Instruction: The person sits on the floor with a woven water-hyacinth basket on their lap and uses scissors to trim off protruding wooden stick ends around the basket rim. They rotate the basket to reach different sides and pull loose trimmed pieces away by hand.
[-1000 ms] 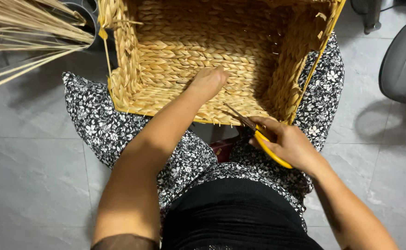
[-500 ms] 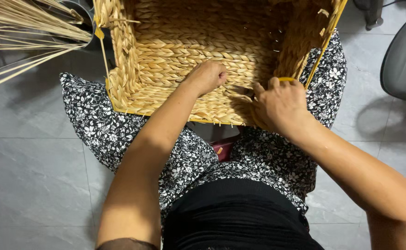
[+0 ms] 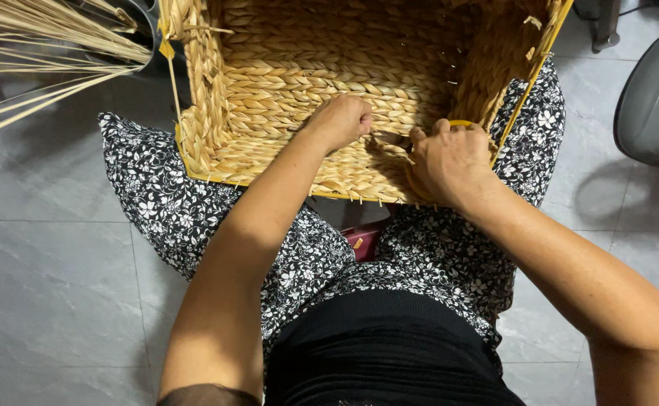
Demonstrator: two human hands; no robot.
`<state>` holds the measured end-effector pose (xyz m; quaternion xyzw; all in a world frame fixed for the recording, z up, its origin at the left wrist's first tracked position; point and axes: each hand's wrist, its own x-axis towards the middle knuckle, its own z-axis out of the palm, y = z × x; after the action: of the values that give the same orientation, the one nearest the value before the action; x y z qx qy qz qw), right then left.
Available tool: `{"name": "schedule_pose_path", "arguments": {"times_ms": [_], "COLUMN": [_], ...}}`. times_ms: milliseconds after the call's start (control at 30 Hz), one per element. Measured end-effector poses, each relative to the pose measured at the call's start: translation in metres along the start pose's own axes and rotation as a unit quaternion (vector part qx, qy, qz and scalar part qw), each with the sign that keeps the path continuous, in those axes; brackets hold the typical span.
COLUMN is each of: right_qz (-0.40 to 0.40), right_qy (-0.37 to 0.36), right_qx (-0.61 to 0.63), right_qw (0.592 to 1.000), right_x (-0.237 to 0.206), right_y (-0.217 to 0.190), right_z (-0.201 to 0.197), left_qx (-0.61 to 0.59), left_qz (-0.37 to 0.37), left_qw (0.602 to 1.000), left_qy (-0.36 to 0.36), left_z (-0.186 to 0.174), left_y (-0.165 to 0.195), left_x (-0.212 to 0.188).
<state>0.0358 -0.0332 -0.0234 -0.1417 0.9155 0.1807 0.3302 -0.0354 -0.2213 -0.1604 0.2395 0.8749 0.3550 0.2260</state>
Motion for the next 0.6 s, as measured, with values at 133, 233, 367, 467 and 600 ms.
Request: {"name": "schedule_pose_path", "arguments": {"times_ms": [133,233,367,467,600], "right_qz": [-0.014,-0.022,-0.03,-0.027,-0.024], "right_qy": [-0.011,0.022,0.013,0.009,0.02], "right_qx": [-0.006,0.009,0.011,0.007,0.002], "right_qw": [1.0,0.999,0.999,1.0,1.0], "right_x": [0.0,0.003,0.005,0.007,0.008], "right_y": [0.002,0.003,0.005,0.007,0.007], "right_z": [0.001,0.004,0.011,0.014,0.016], "left_qx": [-0.01,-0.011,-0.034,-0.046,-0.046], "left_qz": [-0.014,-0.003,-0.024,-0.062,-0.066], "left_qw": [1.0,1.0,0.999,0.996,0.996], "left_qy": [-0.012,-0.003,-0.015,-0.037,-0.043], "left_z": [0.004,0.003,-0.001,-0.004,-0.004], "left_y": [-0.001,0.0,0.006,0.012,0.015], "left_x": [0.001,0.001,0.0,0.0,0.0]}}
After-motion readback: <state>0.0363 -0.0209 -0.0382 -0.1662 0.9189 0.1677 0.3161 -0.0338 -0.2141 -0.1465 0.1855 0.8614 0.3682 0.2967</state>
